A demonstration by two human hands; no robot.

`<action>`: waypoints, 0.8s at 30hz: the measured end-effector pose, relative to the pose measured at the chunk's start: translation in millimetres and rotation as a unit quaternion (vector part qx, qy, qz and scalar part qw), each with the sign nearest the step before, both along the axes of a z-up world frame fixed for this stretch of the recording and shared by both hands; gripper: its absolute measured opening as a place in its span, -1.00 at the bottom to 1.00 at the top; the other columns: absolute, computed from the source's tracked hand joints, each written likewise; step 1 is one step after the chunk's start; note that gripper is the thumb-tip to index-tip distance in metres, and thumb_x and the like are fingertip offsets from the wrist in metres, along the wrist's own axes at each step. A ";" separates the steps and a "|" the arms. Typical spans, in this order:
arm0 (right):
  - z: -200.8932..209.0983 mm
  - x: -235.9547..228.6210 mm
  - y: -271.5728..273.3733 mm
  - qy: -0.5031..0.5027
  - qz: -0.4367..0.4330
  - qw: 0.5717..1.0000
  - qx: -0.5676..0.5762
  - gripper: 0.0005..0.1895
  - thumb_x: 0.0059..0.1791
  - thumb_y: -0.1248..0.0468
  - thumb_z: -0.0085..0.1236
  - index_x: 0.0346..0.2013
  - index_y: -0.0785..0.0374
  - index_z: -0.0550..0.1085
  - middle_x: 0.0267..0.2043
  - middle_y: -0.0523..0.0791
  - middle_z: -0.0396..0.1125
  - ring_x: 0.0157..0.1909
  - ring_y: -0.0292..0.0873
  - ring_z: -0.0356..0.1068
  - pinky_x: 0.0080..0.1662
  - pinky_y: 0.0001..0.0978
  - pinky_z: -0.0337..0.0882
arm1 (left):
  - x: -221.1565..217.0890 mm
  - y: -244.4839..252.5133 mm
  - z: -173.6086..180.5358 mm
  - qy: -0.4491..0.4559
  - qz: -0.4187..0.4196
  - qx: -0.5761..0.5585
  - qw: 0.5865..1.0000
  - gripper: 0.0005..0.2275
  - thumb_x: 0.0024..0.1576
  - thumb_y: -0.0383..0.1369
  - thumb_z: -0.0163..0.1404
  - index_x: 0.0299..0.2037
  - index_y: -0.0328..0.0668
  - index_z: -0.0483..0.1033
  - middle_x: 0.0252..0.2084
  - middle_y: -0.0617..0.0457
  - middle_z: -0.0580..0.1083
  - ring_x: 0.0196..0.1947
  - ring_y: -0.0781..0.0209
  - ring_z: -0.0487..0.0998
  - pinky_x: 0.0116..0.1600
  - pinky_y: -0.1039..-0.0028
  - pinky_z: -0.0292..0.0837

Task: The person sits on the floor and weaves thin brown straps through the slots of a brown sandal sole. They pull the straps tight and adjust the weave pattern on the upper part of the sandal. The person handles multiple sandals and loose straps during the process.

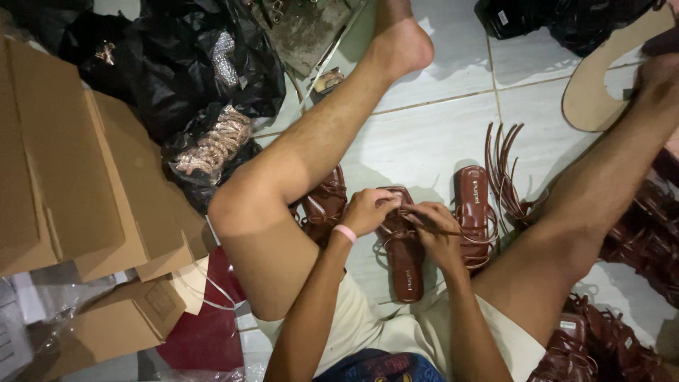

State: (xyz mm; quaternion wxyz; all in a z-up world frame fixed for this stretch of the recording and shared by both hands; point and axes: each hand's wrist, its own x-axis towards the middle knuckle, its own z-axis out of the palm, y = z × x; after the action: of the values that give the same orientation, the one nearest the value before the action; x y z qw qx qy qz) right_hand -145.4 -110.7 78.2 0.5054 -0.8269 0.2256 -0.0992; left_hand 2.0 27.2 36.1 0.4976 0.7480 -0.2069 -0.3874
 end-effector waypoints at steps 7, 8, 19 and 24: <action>-4.1 8.7 5.7 0.009 0.041 0.999 -0.028 -0.51 -0.22 0.26 0.49 -0.03 0.26 0.58 -0.08 0.01 0.38 -0.03 0.00 0.41 0.02 -0.23 0.43 | -4.9 -5.1 -16.5 -0.101 -0.004 0.079 0.992 -0.73 0.12 -0.15 0.17 -0.26 -0.24 0.70 -0.29 -0.19 0.62 -0.26 -0.10 0.65 -0.13 0.26 0.54; -6.9 11.4 7.7 -0.007 0.026 0.999 -0.035 -0.55 -0.20 0.25 0.48 -0.05 0.26 0.58 -0.06 0.00 0.42 0.00 -0.01 0.43 0.06 -0.23 0.43 | -5.0 -4.9 -13.9 -0.117 -0.001 0.070 0.991 -0.73 0.12 -0.15 0.17 -0.27 -0.23 0.70 -0.30 -0.19 0.62 -0.25 -0.12 0.65 -0.12 0.24 0.53; -12.7 17.5 37.4 -0.057 -0.057 0.994 -0.071 -0.68 -0.15 0.29 0.45 -0.14 0.32 0.62 -0.03 0.02 0.49 0.04 0.01 0.45 0.11 -0.21 0.40 | 8.6 -0.5 -0.2 -0.027 -0.009 0.091 0.995 -0.68 -0.02 -0.10 0.25 -0.43 -0.27 0.66 -0.53 -0.20 0.54 -0.54 0.00 0.61 -0.31 0.28 0.50; -24.7 16.8 40.7 -0.023 -0.096 0.995 -0.016 -0.76 -0.13 0.31 0.46 -0.21 0.28 0.63 -0.17 -0.02 0.53 -0.11 -0.08 0.50 0.00 -0.30 0.47 | 3.2 -1.9 -10.9 -0.057 0.025 0.076 0.995 -0.70 -0.05 -0.13 0.27 -0.47 -0.26 0.67 -0.51 -0.19 0.55 -0.50 -0.03 0.62 -0.31 0.29 0.51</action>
State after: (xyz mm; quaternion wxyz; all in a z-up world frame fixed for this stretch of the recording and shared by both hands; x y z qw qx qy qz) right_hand -128.7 -70.0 53.5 0.4850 -0.8071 0.2906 -0.1699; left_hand 5.1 25.3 25.3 0.4359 0.8097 -0.1863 -0.3459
